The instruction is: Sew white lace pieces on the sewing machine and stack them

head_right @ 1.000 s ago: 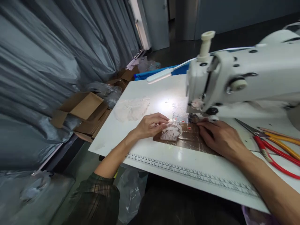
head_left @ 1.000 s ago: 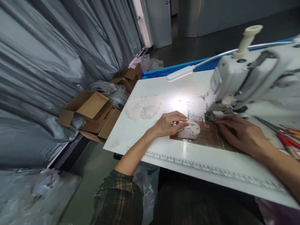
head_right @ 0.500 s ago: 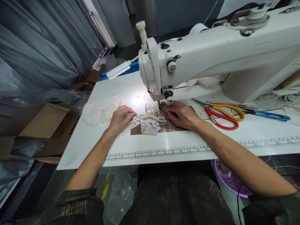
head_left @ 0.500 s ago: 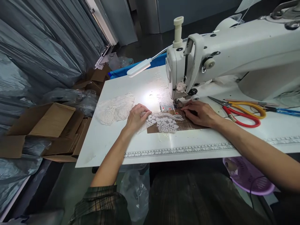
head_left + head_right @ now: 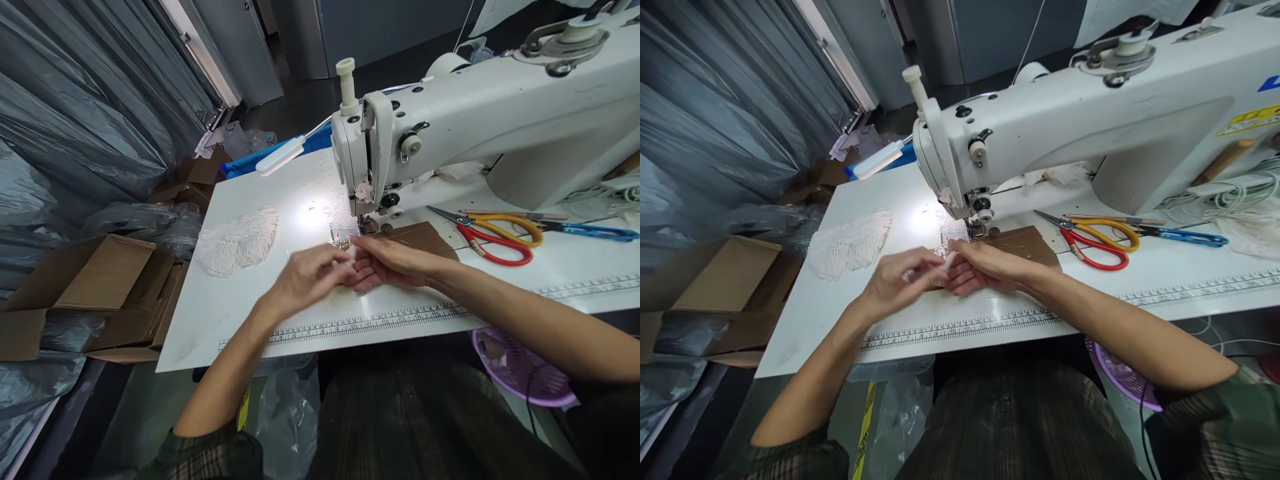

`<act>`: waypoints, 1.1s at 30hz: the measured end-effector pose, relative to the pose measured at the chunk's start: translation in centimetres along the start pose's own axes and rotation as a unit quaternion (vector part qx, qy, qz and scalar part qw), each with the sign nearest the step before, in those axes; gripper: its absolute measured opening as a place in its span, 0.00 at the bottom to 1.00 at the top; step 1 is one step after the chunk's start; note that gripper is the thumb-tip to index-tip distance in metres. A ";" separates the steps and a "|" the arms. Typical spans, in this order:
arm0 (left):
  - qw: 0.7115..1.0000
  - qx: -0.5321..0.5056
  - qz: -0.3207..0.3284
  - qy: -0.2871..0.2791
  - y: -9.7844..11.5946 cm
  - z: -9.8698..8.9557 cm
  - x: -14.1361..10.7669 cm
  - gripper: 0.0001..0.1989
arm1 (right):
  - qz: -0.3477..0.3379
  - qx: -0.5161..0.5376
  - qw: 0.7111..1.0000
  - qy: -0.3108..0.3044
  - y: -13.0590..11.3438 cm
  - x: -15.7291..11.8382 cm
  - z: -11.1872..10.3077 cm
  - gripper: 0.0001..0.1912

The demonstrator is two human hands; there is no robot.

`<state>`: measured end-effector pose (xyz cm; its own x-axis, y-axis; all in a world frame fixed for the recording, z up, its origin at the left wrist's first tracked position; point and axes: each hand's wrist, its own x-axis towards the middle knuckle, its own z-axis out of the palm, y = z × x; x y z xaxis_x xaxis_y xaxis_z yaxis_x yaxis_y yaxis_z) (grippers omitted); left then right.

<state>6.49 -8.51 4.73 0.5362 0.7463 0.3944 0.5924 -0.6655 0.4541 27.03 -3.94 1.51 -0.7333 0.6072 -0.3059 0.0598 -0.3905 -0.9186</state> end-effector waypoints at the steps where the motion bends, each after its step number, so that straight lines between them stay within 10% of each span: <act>1: 0.999 -0.037 0.014 -0.030 0.8 0.0 0.2 0.08 | 0.003 0.024 0.999 -0.028 0.2 0.2 0.2 0.23; 6: 0.994 -0.075 -0.037 -0.063 1.3 0.0 0.8 0.17 | -0.007 -0.045 0.994 -0.103 0.9 -0.5 0.9 0.08; 10: 0.964 -0.165 -0.057 -0.199 -0.2 0.3 0.7 0.17 | -0.014 -0.103 0.970 -0.221 -0.5 -2.5 -0.3 0.08; 13: 0.951 -0.228 -0.097 -0.186 -1.2 0.2 0.3 0.16 | 0.021 -0.165 0.956 -0.240 -1.8 -3.2 -3.1 0.14; 16: 0.965 -0.170 -0.175 -0.094 -2.4 0.2 0.0 0.16 | 0.011 -0.297 0.949 -0.104 -2.3 -2.7 -6.4 0.16; 21: 0.975 0.060 -0.213 -0.036 -4.5 1.6 -0.3 0.27 | 0.008 -0.500 0.842 0.202 -2.3 -0.9 -9.3 0.15; 28: 0.987 0.148 0.051 -0.046 -5.3 2.8 -0.2 0.16 | 0.022 -0.513 0.830 0.218 -2.9 -1.0 -8.3 0.14; 33: 0.980 0.136 0.084 -0.118 -4.3 2.8 -0.7 0.18 | 0.056 -0.505 0.838 0.198 -3.3 -2.2 -8.6 0.15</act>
<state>5.25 -6.17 0.28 0.7454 0.6239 0.2349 0.6046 -0.7811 0.1562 34.23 1.97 3.05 -0.4144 0.8663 -0.2789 0.8028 0.2036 -0.5604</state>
